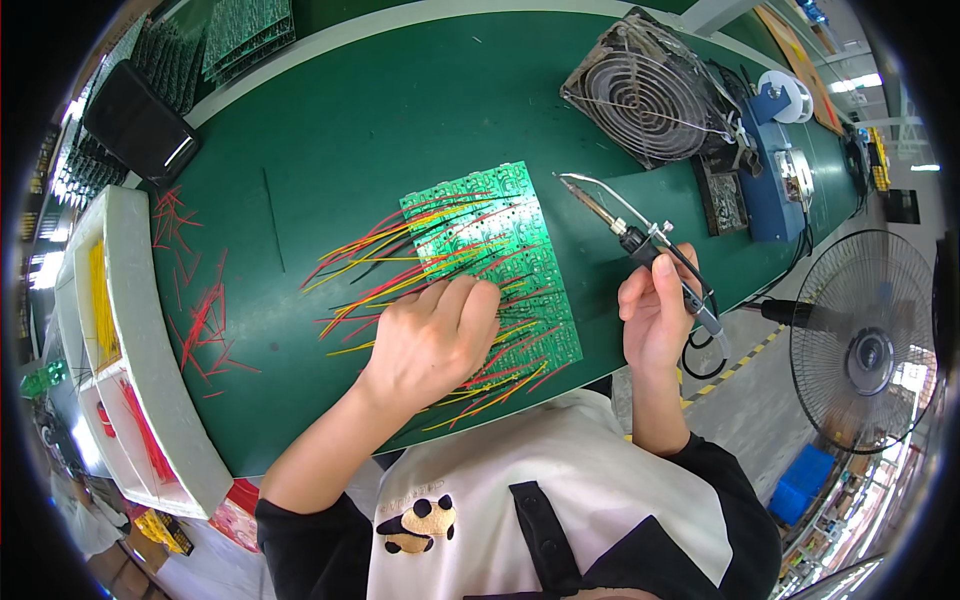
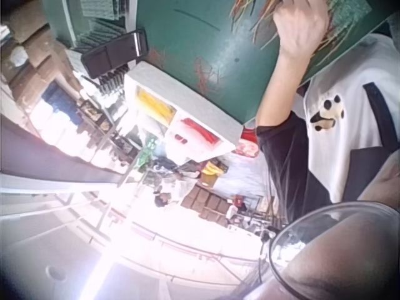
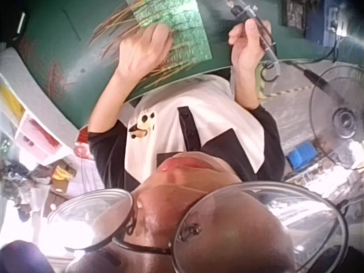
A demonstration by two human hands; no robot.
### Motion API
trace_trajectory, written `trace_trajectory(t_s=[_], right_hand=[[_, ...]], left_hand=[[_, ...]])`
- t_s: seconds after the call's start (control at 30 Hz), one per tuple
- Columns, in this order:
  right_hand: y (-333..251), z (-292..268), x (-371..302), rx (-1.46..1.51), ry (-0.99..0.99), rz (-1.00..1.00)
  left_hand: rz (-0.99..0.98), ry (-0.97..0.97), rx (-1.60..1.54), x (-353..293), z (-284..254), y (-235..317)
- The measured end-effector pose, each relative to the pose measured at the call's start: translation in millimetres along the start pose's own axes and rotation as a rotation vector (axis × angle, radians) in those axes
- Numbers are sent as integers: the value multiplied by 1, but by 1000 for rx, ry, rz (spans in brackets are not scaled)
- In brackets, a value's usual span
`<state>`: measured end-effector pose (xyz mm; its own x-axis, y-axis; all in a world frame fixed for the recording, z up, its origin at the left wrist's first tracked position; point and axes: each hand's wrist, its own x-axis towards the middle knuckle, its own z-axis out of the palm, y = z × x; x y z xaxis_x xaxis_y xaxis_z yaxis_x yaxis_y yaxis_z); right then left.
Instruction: The person retrieves wires from a box, positions them onto a circuit board, and solders them in place using a soldering iron.
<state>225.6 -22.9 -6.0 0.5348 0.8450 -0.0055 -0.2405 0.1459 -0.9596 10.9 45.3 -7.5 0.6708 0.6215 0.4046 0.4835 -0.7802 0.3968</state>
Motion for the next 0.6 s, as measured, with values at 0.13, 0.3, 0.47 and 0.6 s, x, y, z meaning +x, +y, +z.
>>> trace_trajectory(t_s=[0.13, 0.3, 0.47, 0.6], right_hand=[[1, -5, -4, 28, 58, -35], [-4, -10, -11, -109, 114, -137], [-3, -22, -25, -44, 32, -88], [0, -22, -29, -83, 44, -127]], left_hand=[[28, 71, -34, 6, -8, 1], [-160, 71, -205, 12, -15, 0], [-254, 109, -336, 20, -2, -5], [-276, 151, -372, 24, 1, -5]])
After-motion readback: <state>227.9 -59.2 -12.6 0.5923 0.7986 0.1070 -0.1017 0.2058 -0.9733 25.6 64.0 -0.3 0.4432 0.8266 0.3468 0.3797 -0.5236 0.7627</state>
